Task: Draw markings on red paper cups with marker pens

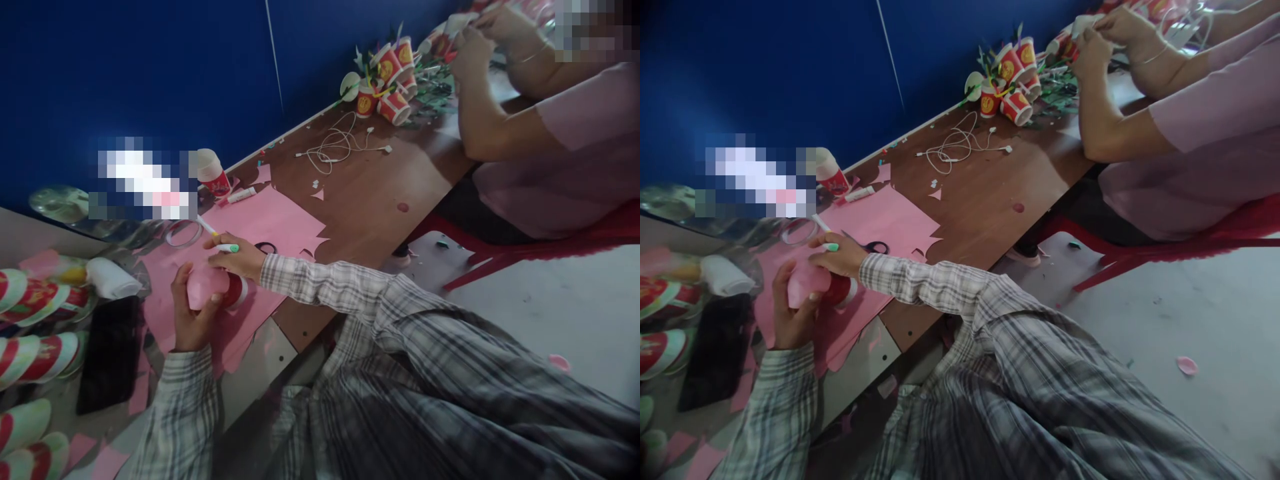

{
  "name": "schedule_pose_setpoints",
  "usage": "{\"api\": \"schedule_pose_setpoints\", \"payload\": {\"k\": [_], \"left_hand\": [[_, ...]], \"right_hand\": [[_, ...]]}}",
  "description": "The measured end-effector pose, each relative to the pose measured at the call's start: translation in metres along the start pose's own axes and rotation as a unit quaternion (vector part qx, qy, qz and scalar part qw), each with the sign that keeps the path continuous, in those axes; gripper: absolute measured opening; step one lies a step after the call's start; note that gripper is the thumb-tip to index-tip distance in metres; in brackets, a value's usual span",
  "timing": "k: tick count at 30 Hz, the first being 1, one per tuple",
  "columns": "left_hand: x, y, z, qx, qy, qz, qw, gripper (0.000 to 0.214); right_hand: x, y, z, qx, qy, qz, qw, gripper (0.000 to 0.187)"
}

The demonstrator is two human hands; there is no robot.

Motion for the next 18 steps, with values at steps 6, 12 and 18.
{"api": "schedule_pose_setpoints", "payload": {"k": [6, 12, 18], "left_hand": [[-0.0004, 0.0000, -0.0010, 0.007, -0.005, -0.002, 1.000, 0.065], [-0.0013, 0.0011, -0.0012, 0.015, -0.005, -0.004, 1.000, 0.068], [-0.0006, -0.0012, -0.0002, -0.005, -0.001, 0.015, 1.000, 0.064]], "right_hand": [[0.0015, -0.0003, 0.0018, -0.006, -0.030, -0.018, 0.999, 0.031], [0.0043, 0.0020, 0.0030, 0.035, -0.040, 0.001, 0.999, 0.027], [0.0083, 0.0044, 0.0038, 0.033, -0.040, -0.005, 0.999, 0.028]]}}
Point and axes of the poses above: each hand's wrist, its own x-axis towards the middle knuckle, its own z-axis out of the palm, y = z × x, the point moved 4 cm from there along x, towards the middle knuckle, and after that the axes turned 5 degrees about z, right-handed, at the moved point
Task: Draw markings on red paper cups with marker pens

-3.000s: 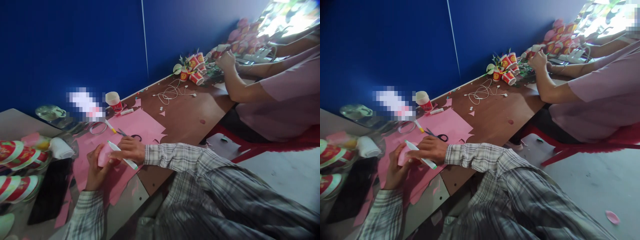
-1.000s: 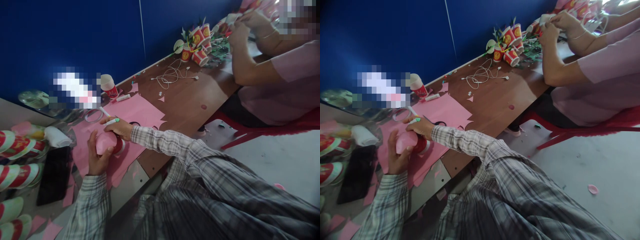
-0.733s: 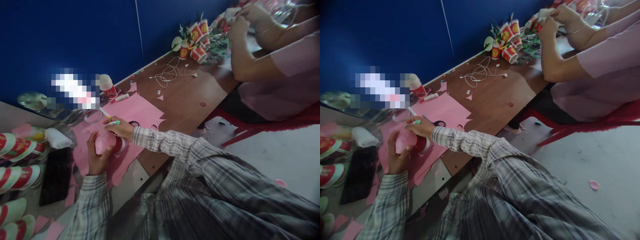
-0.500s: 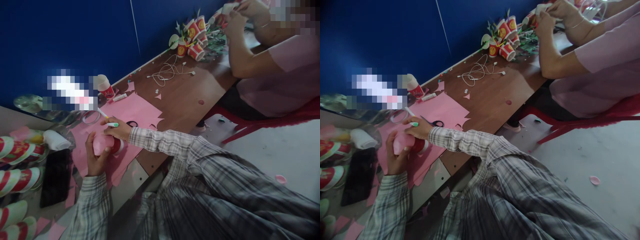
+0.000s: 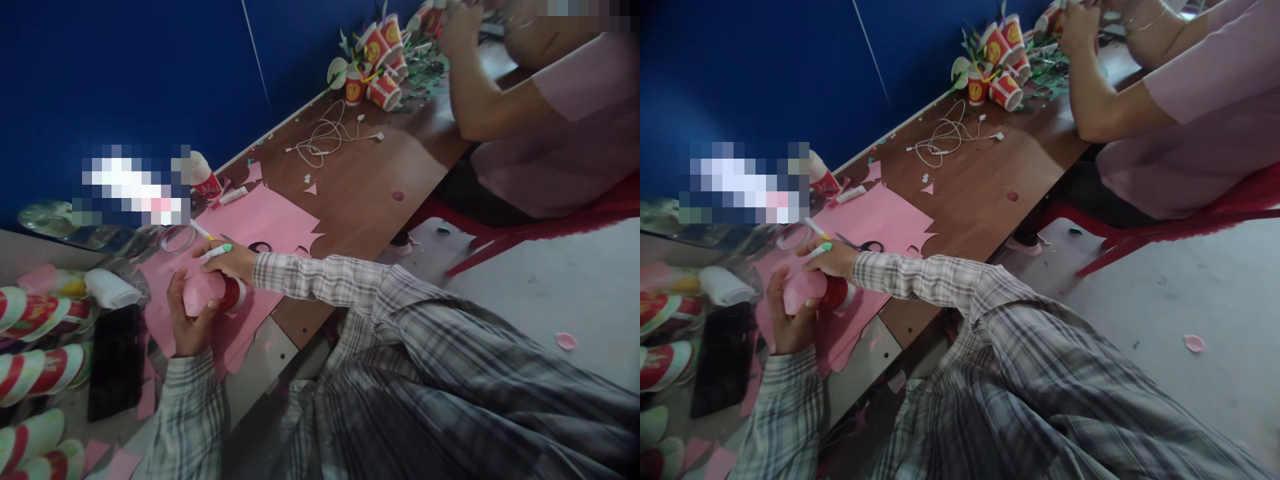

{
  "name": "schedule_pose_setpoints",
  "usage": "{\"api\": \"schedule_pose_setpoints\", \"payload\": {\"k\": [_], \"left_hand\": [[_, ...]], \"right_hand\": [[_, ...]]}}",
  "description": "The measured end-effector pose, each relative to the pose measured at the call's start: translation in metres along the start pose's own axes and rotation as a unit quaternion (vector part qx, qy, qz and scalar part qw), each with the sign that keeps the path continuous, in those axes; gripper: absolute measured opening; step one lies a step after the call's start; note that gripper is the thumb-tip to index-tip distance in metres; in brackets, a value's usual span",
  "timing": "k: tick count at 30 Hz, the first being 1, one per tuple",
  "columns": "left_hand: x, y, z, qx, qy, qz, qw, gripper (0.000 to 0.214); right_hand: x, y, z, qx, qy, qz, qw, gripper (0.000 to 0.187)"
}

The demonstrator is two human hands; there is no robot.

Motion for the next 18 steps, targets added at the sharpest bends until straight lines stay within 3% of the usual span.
{"api": "schedule_pose_setpoints", "payload": {"k": [6, 10, 12, 16, 18], "left_hand": [[0.003, 0.006, 0.000, -0.009, -0.013, -0.011, 1.000, 0.057], [0.003, 0.009, 0.001, -0.015, -0.015, -0.022, 1.000, 0.054], [0.002, 0.010, 0.001, -0.024, -0.011, -0.026, 0.999, 0.054], [0.001, 0.009, 0.001, -0.031, -0.023, -0.035, 0.999, 0.054], [0.001, 0.009, 0.001, -0.040, -0.028, -0.042, 0.998, 0.054]], "right_hand": [[0.003, 0.002, 0.001, -0.010, -0.006, 0.004, 1.000, 0.030], [-0.002, -0.001, -0.003, -0.017, 0.044, -0.015, 0.999, 0.029], [-0.007, -0.007, -0.007, 0.001, 0.058, -0.062, 0.996, 0.029], [-0.027, -0.025, -0.009, 0.009, -0.007, -0.221, 0.975, 0.034], [-0.037, -0.029, -0.009, -0.028, -0.030, -0.259, 0.965, 0.039]]}}
Point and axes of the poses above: each hand's wrist, its own x-axis towards the middle knuckle, its own z-axis out of the palm, y = z × x, the point moved 4 cm from there along x, towards the middle knuckle, and after that the axes turned 5 degrees about z, right-handed, at the moved point
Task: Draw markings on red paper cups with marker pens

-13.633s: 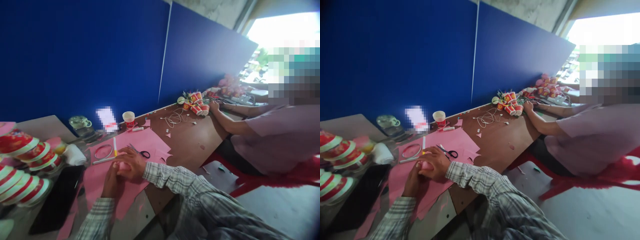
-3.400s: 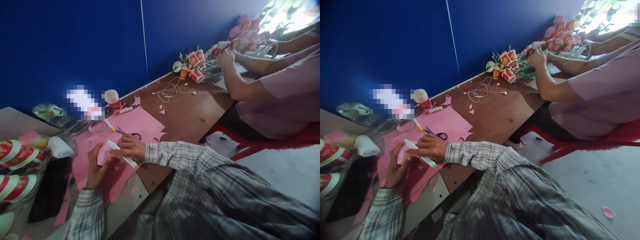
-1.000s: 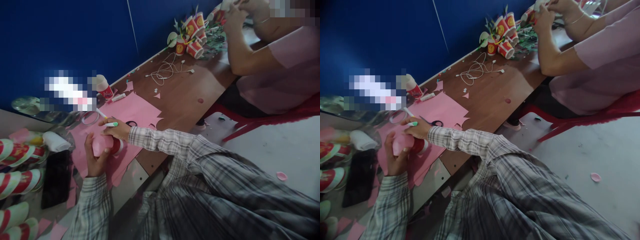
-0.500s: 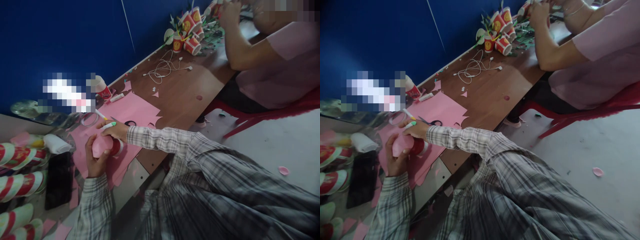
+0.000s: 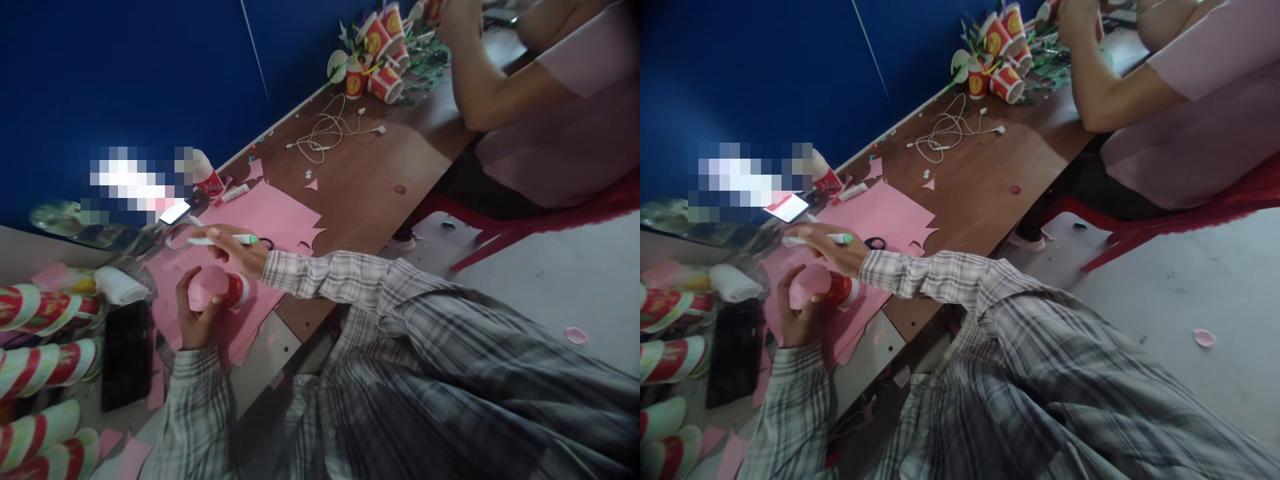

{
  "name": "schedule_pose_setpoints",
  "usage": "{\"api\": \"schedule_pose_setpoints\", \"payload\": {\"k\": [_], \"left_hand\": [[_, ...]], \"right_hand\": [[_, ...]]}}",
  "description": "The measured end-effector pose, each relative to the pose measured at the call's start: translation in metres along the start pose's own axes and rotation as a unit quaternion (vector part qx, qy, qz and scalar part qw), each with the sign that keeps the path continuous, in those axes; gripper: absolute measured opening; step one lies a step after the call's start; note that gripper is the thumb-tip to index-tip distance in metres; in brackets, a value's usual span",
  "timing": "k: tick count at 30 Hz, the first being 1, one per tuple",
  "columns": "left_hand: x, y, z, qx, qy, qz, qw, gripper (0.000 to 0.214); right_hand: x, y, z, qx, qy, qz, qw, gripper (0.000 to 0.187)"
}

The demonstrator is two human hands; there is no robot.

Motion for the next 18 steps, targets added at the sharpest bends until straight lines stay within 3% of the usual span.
{"api": "schedule_pose_setpoints", "payload": {"k": [3, 8, 18], "left_hand": [[-0.001, -0.001, 0.000, -0.010, 0.010, 0.005, 1.000, 0.054], [-0.002, -0.008, 0.000, -0.017, 0.025, 0.000, 1.000, 0.054], [-0.001, -0.009, 0.002, -0.026, 0.030, 0.015, 0.999, 0.055]], "right_hand": [[-0.008, -0.007, -0.001, -0.052, -0.020, -0.020, 0.998, 0.036], [-0.011, -0.011, -0.005, -0.088, -0.024, -0.057, 0.994, 0.011], [-0.017, -0.006, -0.004, -0.191, -0.088, -0.107, 0.972, 0.007]]}}
Point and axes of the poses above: each hand's wrist, its own x-axis towards the middle knuckle, its own z-axis out of the palm, y = z × x, the point moved 4 cm from there along x, towards the middle knuckle, and after that the axes turned 5 degrees about z, right-handed, at the moved point
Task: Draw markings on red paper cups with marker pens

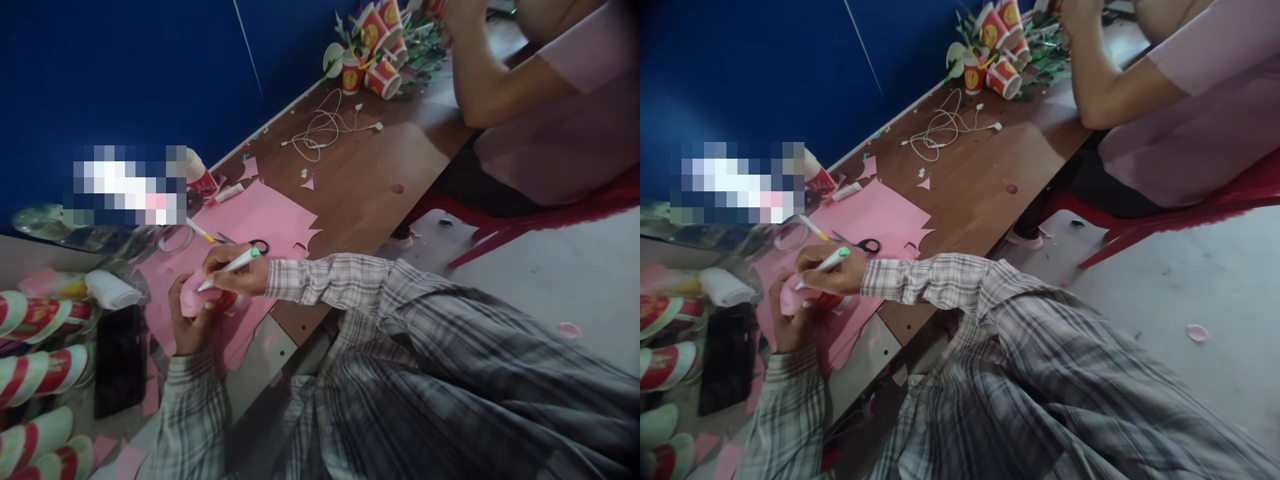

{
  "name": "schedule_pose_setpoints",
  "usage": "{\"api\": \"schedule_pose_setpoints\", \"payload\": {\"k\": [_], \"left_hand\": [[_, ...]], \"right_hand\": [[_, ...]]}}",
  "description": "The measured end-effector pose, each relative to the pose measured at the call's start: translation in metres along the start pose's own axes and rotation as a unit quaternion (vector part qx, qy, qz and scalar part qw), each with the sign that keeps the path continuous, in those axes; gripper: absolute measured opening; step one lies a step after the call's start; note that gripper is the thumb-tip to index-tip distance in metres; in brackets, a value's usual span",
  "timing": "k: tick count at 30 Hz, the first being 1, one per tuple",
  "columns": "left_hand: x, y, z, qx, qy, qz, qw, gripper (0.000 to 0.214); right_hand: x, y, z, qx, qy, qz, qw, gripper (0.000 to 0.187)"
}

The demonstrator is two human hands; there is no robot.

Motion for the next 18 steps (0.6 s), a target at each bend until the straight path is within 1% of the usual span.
{"api": "schedule_pose_setpoints", "payload": {"k": [2, 4, 8, 12, 14, 18], "left_hand": [[-0.001, -0.002, 0.000, -0.009, -0.004, -0.009, 1.000, 0.055], [-0.002, -0.004, 0.000, -0.017, -0.007, -0.013, 1.000, 0.056], [-0.002, -0.003, -0.001, 0.002, 0.003, -0.002, 1.000, 0.055], [-0.001, -0.002, 0.000, 0.000, 0.000, -0.014, 1.000, 0.056], [-0.001, 0.001, 0.001, -0.004, 0.000, -0.012, 1.000, 0.055], [0.000, 0.008, 0.003, 0.018, 0.002, -0.014, 1.000, 0.050]], "right_hand": [[-0.001, -0.002, 0.001, -0.020, -0.012, -0.021, 1.000, 0.008], [-0.002, -0.003, 0.000, -0.028, -0.010, -0.031, 0.999, 0.009], [-0.002, -0.004, -0.001, -0.058, -0.021, -0.034, 0.998, 0.014], [0.001, 0.001, 0.001, -0.104, -0.042, -0.038, 0.993, 0.015], [0.003, 0.006, 0.003, -0.111, -0.036, -0.025, 0.993, 0.013], [0.004, 0.008, 0.002, -0.084, 0.000, -0.004, 0.996, 0.011]]}}
Point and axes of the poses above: each hand's wrist, its own x-axis towards the middle knuckle, its own z-axis out of the palm, y = z × x, the point moved 4 cm from there along x, towards the middle knuckle, and after that the axes turned 5 degrees about z, right-handed, at the moved point
